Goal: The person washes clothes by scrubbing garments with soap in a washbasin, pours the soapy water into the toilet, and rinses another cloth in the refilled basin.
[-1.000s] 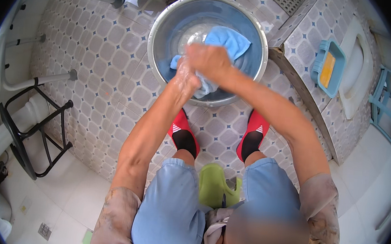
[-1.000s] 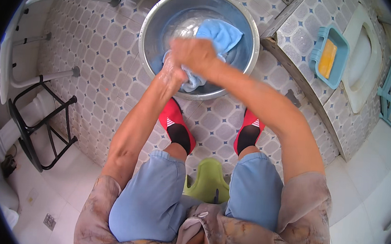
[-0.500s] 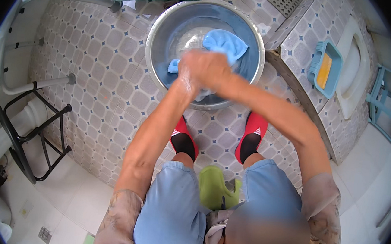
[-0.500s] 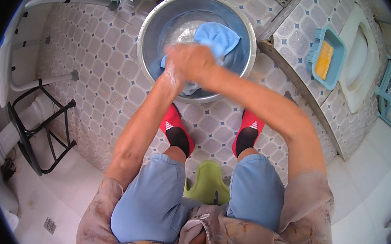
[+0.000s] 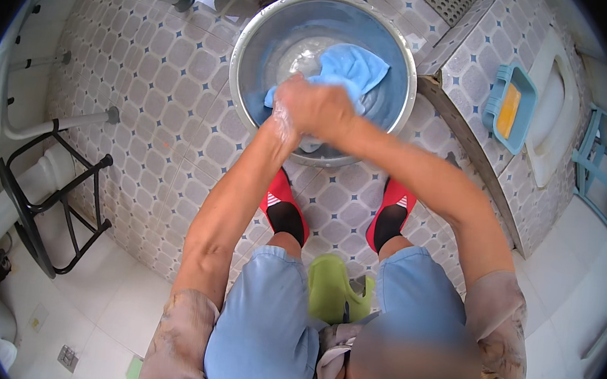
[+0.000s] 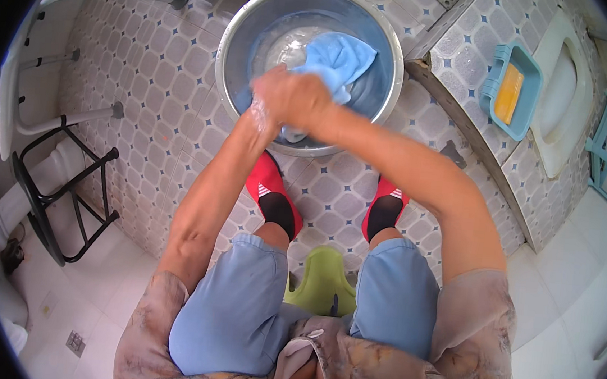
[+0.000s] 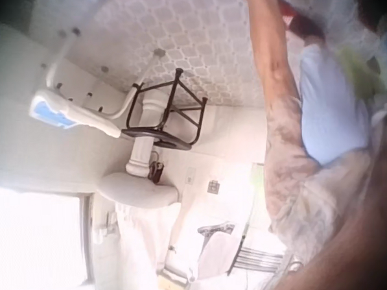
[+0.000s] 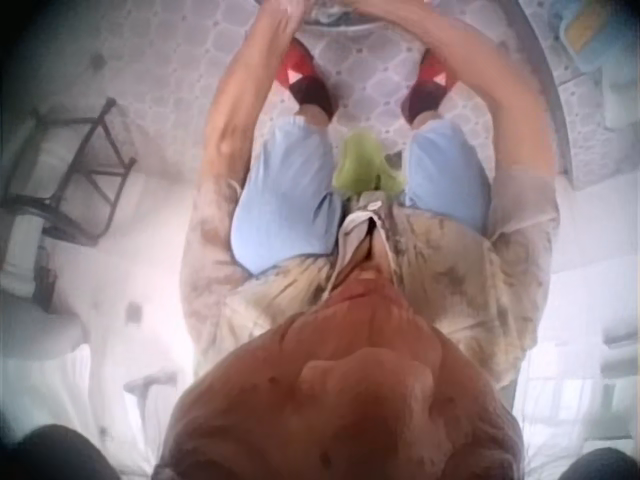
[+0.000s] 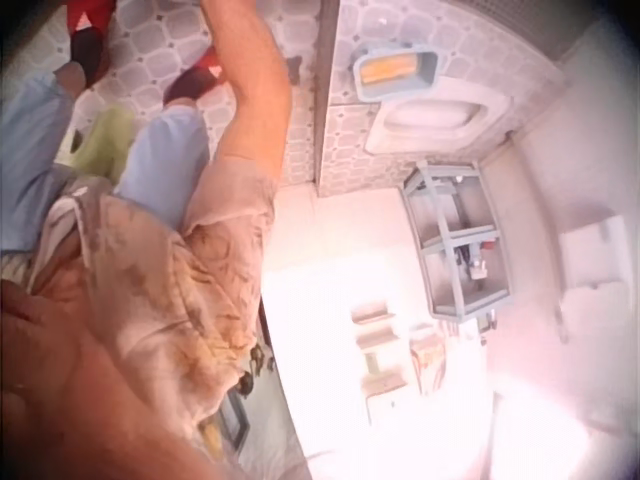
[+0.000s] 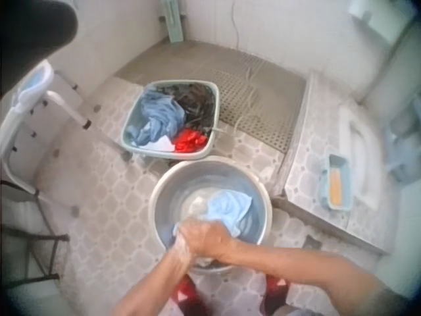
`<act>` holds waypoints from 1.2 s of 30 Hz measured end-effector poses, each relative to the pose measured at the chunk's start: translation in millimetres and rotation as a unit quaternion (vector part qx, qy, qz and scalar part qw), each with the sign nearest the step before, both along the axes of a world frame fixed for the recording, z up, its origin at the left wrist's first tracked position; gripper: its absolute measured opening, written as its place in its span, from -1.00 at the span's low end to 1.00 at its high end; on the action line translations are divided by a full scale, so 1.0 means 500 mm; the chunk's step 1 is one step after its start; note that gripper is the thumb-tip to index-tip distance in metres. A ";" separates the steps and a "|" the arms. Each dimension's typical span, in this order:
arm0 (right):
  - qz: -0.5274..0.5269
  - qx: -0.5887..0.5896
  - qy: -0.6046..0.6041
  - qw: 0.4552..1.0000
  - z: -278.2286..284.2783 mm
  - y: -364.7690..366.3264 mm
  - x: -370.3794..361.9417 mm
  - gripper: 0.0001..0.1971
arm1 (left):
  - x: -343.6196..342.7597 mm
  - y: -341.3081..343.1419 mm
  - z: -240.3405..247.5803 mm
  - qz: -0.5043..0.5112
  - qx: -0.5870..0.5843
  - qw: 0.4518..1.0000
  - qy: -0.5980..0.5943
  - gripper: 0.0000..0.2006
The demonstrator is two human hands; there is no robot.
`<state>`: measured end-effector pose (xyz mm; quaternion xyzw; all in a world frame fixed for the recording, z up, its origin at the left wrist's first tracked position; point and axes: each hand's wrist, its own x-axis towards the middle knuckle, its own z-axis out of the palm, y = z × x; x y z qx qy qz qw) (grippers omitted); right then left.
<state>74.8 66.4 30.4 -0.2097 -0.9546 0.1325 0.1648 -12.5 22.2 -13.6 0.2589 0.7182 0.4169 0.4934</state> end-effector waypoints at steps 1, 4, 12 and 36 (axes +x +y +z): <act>-0.066 -0.072 -0.038 0.994 -0.031 0.064 -0.001 -0.77 | 0.008 0.019 0.073 0.085 -0.034 0.965 -0.245 -0.69; -0.100 -0.100 -0.043 0.989 -0.021 0.070 -0.017 -0.77 | 0.002 0.021 0.064 0.206 -0.074 0.834 -0.507 -0.70; -0.075 -0.074 -0.063 0.992 -0.020 0.077 0.017 -0.80 | 0.026 0.028 0.040 0.201 -0.075 0.811 -0.545 -0.76; -0.096 -0.080 -0.085 0.989 -0.002 0.051 -0.030 -0.83 | -0.006 0.016 0.079 0.248 -0.017 0.850 -0.464 -0.76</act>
